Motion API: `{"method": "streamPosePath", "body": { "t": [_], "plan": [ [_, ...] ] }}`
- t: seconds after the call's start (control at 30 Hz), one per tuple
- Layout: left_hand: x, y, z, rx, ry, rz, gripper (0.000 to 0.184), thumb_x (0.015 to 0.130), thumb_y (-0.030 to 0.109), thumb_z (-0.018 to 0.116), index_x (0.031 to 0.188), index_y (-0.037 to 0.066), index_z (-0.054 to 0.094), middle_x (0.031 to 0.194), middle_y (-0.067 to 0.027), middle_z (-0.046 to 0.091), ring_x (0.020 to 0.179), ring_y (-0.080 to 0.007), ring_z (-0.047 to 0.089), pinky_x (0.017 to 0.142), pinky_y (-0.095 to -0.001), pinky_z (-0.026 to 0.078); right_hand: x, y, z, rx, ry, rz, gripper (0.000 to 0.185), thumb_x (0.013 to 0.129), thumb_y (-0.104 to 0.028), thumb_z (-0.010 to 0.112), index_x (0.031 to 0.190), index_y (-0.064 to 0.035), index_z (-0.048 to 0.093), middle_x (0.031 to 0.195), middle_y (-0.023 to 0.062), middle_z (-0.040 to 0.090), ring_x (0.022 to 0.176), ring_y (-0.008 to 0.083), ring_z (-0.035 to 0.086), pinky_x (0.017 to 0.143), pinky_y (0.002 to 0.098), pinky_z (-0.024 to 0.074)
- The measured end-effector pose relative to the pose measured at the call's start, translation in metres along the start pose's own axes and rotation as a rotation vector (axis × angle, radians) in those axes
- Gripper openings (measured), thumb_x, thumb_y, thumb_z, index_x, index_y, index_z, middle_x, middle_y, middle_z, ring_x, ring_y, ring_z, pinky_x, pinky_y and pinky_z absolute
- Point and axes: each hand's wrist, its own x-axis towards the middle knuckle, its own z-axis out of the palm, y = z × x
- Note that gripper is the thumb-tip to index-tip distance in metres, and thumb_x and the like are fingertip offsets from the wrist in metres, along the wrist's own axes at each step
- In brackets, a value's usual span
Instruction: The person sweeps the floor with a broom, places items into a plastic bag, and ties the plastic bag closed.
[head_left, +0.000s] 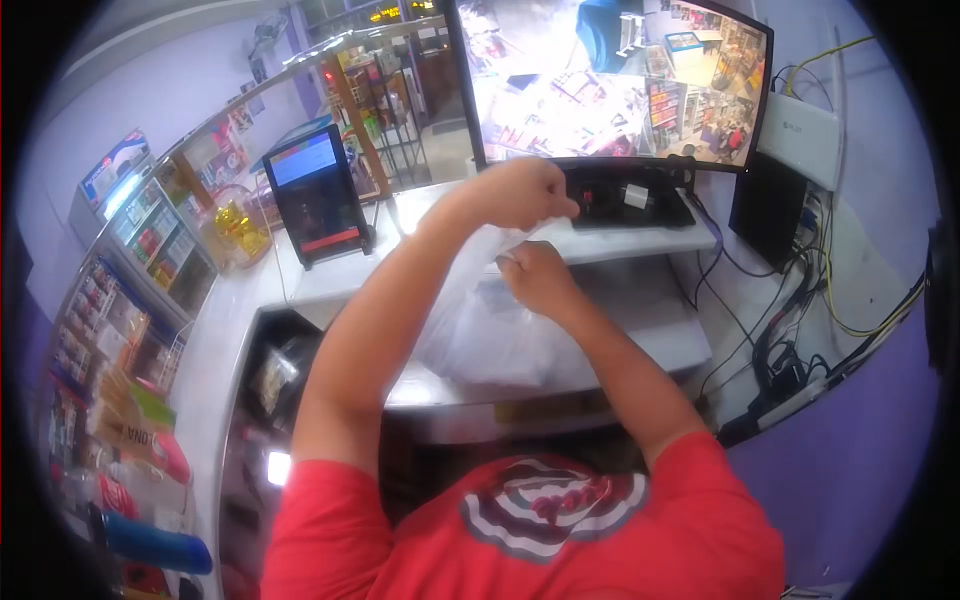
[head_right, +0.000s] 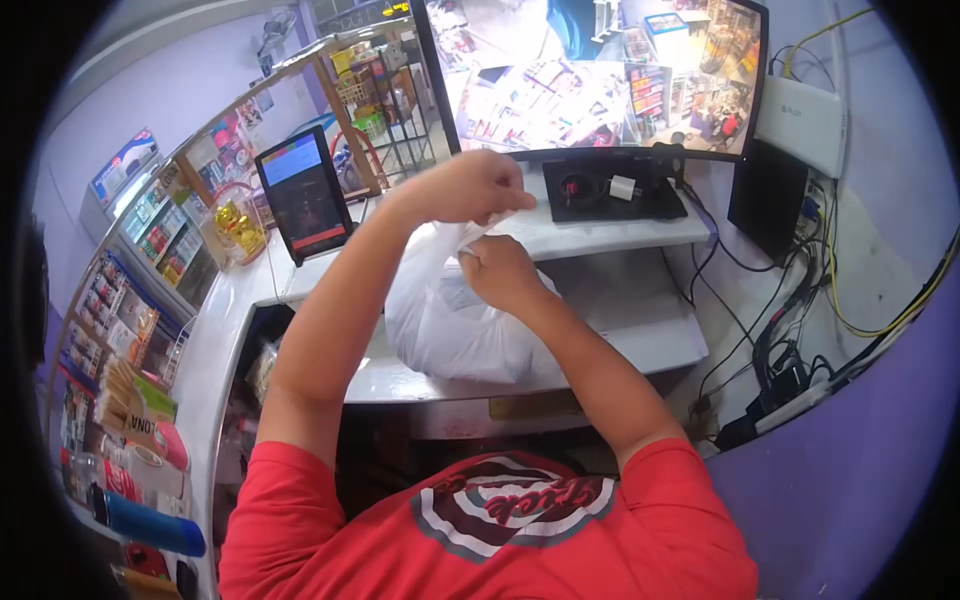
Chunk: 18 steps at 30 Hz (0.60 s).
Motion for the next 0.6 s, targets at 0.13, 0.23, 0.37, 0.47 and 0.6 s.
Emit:
{"method": "streamPosePath", "body": {
  "t": [0.13,0.23,0.37,0.47,0.6],
  "plan": [
    [0.001,-0.020,-0.004,-0.098,-0.109,-0.052,0.029,0.084,0.028,0.068,0.074,0.001,0.062,0.062,-0.0022,0.056,0.059,-0.0092,0.053,0.054,-0.0267,0.042,0.009,-0.035,-0.018,0.134,-0.247,0.175,0.028,0.084,-0.021,0.052,0.101,0.0005,0.061,0.086,0.0204,0.064,0.079,0.0347,0.062,0.071,0.0425,0.0473],
    [0.002,-0.021,-0.015,-0.206,-0.109,-0.018,0.029,0.083,0.029,0.068,0.076,0.002,0.063,0.063,-0.0024,0.057,0.061,-0.0099,0.056,0.054,-0.0275,0.043,0.013,-0.042,-0.028,0.176,-0.330,0.278,0.029,0.083,-0.019,0.051,0.104,0.0002,0.059,0.094,0.0192,0.062,0.089,0.0349,0.057,0.080,0.0393,0.0445],
    [0.001,-0.026,-0.015,-0.033,-0.151,0.228,0.028,0.083,0.030,0.068,0.080,0.003,0.065,0.066,-0.0018,0.058,0.064,-0.0087,0.055,0.057,-0.0271,0.043,0.009,-0.035,-0.028,0.431,-0.316,0.013,0.036,0.082,-0.024,0.055,0.108,0.0014,0.058,0.109,0.0192,0.059,0.104,0.0305,0.055,0.090,0.0355,0.0405],
    [0.001,-0.041,-0.026,-0.325,-0.148,0.084,0.027,0.085,0.030,0.067,0.085,0.003,0.066,0.071,-0.0021,0.060,0.069,-0.0100,0.054,0.061,-0.0275,0.044,0.011,-0.020,-0.032,0.825,-0.559,0.238,0.045,0.084,-0.033,0.057,0.111,0.0027,0.057,0.115,0.0186,0.058,0.108,0.0266,0.054,0.093,0.0321,0.0384],
    [0.006,-0.055,-0.010,-0.340,-0.096,0.207,0.027,0.088,0.030,0.064,0.087,0.003,0.066,0.073,-0.0016,0.060,0.072,-0.0103,0.053,0.064,-0.0282,0.044,0.035,-0.046,-0.022,0.340,-0.417,0.470,0.051,0.086,-0.043,0.057,0.106,0.0038,0.058,0.109,0.0177,0.061,0.094,0.0224,0.058,0.085,0.0307,0.0422]
  ]
}}
